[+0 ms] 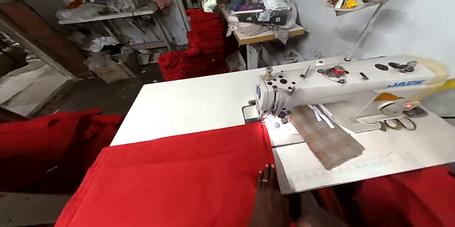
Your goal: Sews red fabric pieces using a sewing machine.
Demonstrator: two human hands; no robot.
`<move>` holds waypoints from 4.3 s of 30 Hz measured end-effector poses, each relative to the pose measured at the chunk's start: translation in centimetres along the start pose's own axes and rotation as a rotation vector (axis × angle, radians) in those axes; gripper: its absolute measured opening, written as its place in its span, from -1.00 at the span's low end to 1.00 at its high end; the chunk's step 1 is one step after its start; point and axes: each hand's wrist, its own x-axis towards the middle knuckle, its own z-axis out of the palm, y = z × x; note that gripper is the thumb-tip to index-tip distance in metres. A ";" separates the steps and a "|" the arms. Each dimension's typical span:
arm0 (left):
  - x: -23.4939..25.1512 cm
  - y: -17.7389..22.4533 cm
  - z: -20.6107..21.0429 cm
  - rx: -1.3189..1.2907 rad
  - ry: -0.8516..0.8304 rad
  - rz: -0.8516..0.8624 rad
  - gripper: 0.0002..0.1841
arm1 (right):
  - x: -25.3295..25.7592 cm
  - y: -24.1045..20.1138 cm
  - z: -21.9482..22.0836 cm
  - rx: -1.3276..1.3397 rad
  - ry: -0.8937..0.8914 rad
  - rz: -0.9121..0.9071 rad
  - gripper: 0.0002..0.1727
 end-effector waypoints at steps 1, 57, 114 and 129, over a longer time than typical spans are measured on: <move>-0.8 -0.4 0.9 -0.039 0.095 0.051 -0.60 | 1.2 0.5 -1.0 0.013 0.140 -0.022 -0.65; 5.3 -5.5 -2.4 -0.227 -0.009 0.168 -0.59 | 13.8 1.3 -5.4 0.054 0.818 -0.056 -0.72; 12.2 -10.7 -4.0 -0.303 0.243 0.274 -0.81 | 2.9 23.5 -12.8 -0.318 1.413 0.061 -0.51; 8.5 -9.6 -2.7 -0.370 0.250 0.232 -0.72 | 10.3 5.0 -6.1 -0.206 1.131 -0.311 -0.82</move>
